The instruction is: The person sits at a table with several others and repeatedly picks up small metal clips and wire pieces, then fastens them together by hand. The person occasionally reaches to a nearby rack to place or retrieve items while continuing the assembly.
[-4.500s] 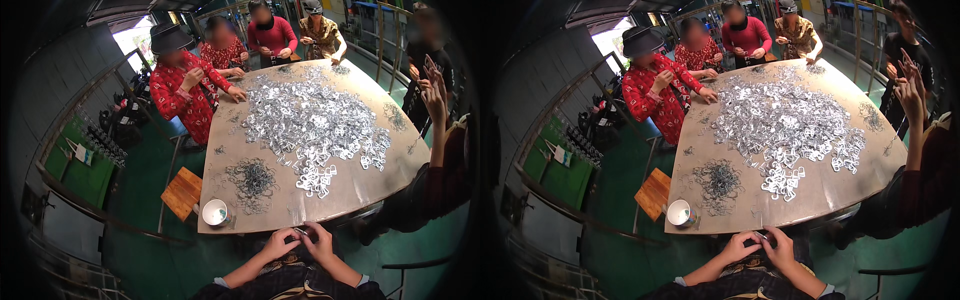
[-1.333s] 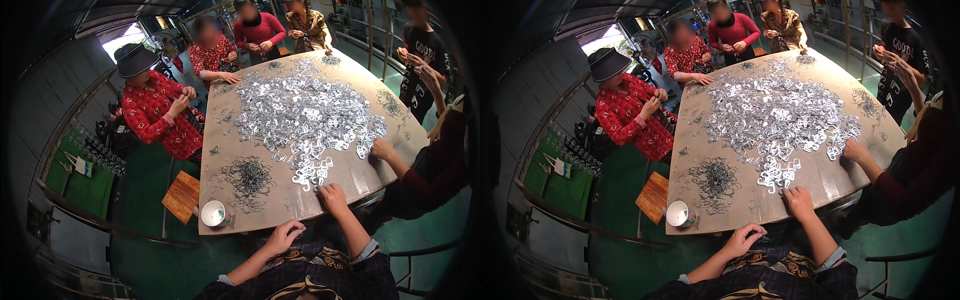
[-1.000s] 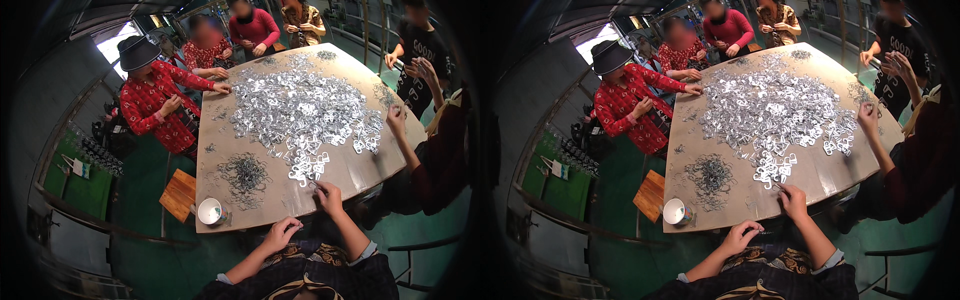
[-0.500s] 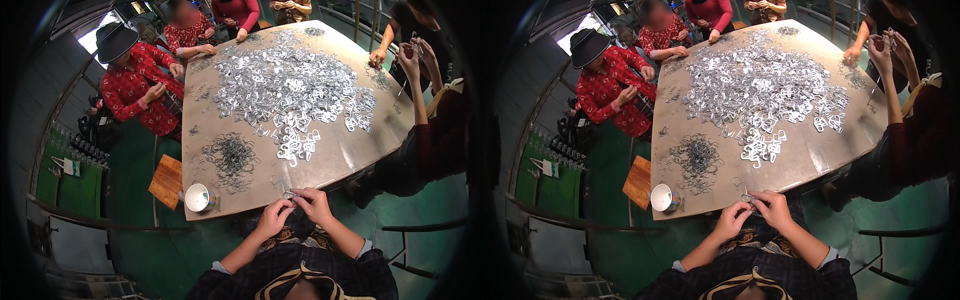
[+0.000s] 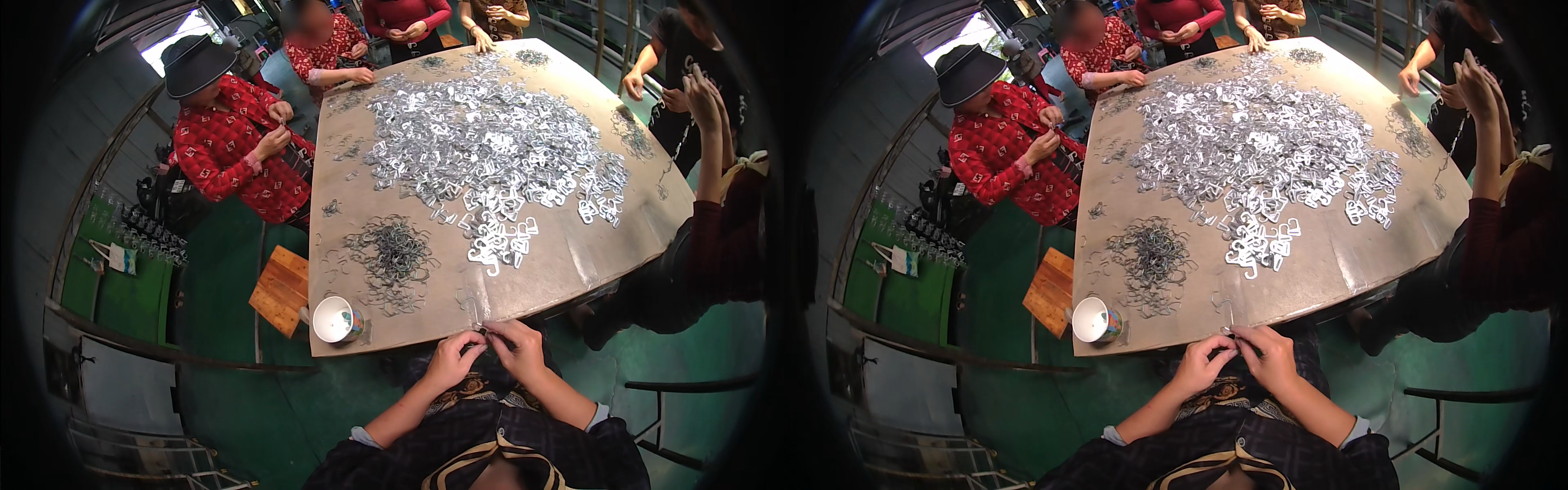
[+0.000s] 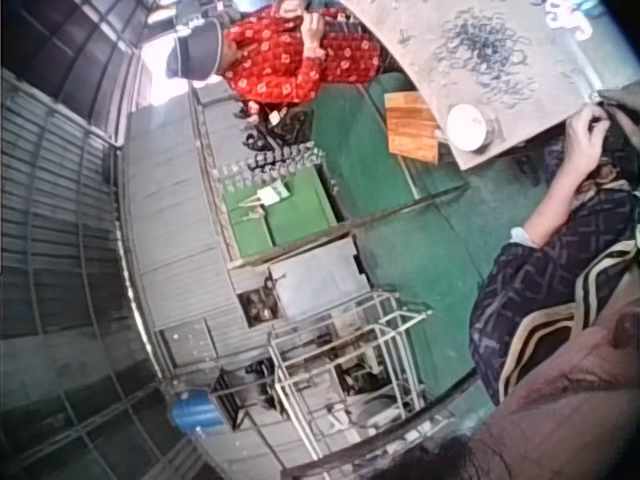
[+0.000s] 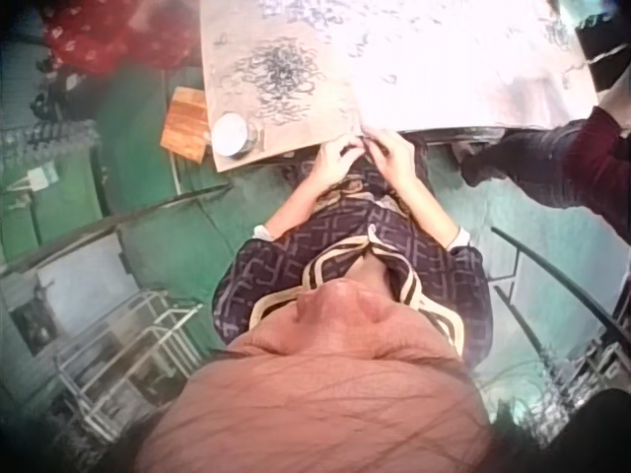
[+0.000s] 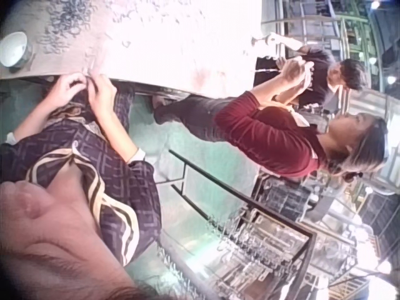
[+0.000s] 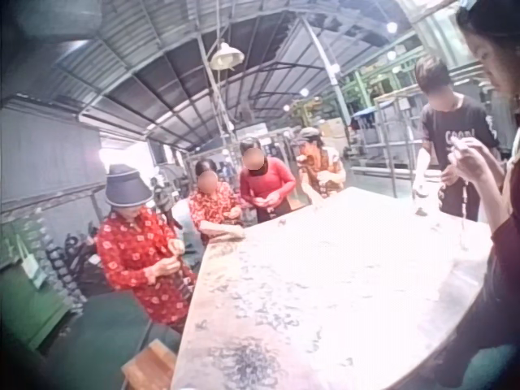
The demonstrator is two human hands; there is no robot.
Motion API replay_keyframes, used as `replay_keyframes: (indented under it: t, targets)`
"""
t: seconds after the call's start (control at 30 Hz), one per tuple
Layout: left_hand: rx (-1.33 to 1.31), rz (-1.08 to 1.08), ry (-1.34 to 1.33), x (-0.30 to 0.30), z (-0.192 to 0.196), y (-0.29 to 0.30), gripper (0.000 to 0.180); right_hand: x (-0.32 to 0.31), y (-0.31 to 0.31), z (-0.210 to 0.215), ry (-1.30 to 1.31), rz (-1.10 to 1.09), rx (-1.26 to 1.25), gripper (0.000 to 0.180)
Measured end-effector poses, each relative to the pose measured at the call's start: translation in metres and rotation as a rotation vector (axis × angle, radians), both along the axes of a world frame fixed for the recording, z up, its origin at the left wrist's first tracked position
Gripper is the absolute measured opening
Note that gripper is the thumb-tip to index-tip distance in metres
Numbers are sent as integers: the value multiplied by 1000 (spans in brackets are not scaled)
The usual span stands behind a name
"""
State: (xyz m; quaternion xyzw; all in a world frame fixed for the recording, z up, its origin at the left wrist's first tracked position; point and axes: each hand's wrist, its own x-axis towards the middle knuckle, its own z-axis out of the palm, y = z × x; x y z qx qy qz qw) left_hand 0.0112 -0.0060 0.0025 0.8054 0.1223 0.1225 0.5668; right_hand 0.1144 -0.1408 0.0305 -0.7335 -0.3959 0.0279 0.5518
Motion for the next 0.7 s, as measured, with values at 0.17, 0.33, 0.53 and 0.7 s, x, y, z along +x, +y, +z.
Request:
replay_keyframes:
  t: [0.17, 0.33, 0.53, 0.7]
  targets:
    - [54, 110, 42, -4, 6, 27, 15, -2, -4, 7, -60, 30, -48, 31]
    - [776, 424, 52, 1, -19, 90, 8, -1, -3, 3, -74, 23, -45, 31]
    - [1083, 314, 303, 13, -25, 104, 9, -2, -4, 0, -35, 35, -51, 33]
    - [1151, 183, 357, 27, -19, 104, 9, -5, -1, 3, -27, 33, -38, 34]
